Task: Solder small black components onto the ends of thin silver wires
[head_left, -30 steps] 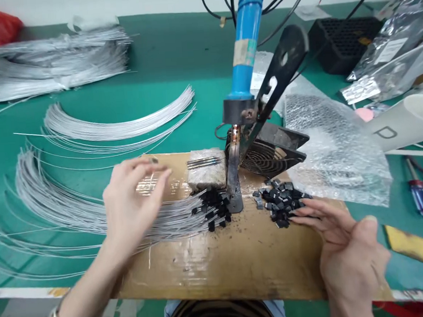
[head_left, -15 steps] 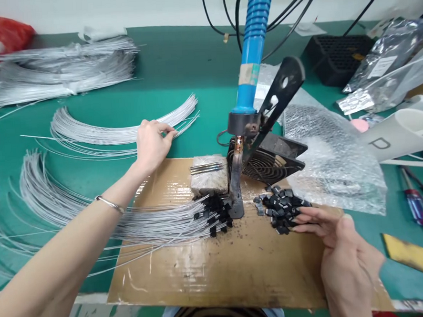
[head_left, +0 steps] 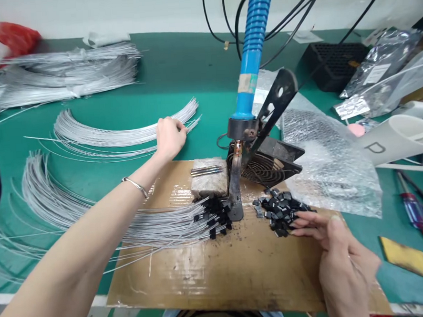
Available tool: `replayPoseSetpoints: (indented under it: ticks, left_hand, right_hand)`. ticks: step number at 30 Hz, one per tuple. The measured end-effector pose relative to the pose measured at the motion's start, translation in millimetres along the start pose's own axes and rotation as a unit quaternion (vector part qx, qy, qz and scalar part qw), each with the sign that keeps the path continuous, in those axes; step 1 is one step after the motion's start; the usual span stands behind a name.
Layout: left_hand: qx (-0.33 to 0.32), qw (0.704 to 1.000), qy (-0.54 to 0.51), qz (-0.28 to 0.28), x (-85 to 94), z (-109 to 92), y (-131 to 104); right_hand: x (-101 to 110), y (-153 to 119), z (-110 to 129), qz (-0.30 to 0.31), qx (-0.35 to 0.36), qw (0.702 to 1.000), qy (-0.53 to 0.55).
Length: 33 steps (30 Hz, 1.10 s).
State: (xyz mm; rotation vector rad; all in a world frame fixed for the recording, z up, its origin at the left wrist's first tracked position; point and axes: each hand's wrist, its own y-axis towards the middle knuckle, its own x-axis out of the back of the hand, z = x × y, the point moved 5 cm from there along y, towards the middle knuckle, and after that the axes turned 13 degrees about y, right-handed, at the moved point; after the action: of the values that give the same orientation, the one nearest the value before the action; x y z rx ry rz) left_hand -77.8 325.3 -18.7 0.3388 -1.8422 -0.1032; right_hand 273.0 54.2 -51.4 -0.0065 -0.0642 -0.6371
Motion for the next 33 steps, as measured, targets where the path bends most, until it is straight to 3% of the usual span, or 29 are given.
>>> replayPoseSetpoints:
  ticks: [8,12,16,18,20,22,25,27,29,33]
  left_hand:
    - [0.018,0.983,-0.156,-0.094,62.2,11,-5]
    - [-0.003,0.971,-0.214,-0.110,94.4,8,-32]
    - [-0.016,0.974,-0.209,-0.087,123.9,3,-72]
    - [-0.018,0.981,-0.185,-0.052,136.8,5,-90]
    - [-0.025,0.986,-0.164,0.019,144.6,9,-108]
    - [-0.032,0.973,-0.164,0.158,141.3,14,-128]
    - [-0.043,0.921,-0.185,0.341,127.7,17,-164]
    - [-0.053,0.895,-0.202,0.394,118.1,16,-184]
    - [-0.055,0.883,-0.218,0.413,109.3,13,-199]
    - [-0.055,0.872,-0.234,0.427,98.5,5,-213]
  right_hand:
    - [1,-1,0,-0.002,-0.004,1.000,0.000]
    - [0,-1,2,0.000,0.000,1.000,-0.001]
    - [2,0,1,-0.004,-0.006,1.000,-0.007]
    - [4,-2,1,-0.006,0.005,1.000,0.001]
    - [4,-7,3,0.002,0.025,1.000,0.016]
    - [1,-16,8,0.023,0.048,0.998,0.032]
    - [-17,-35,23,0.104,0.062,0.991,0.050]
    - [-38,-49,33,0.190,0.027,0.979,0.072]
    - [-62,-62,42,0.288,0.006,0.953,0.092]
    - [-91,-74,48,0.355,-0.046,0.927,0.111]
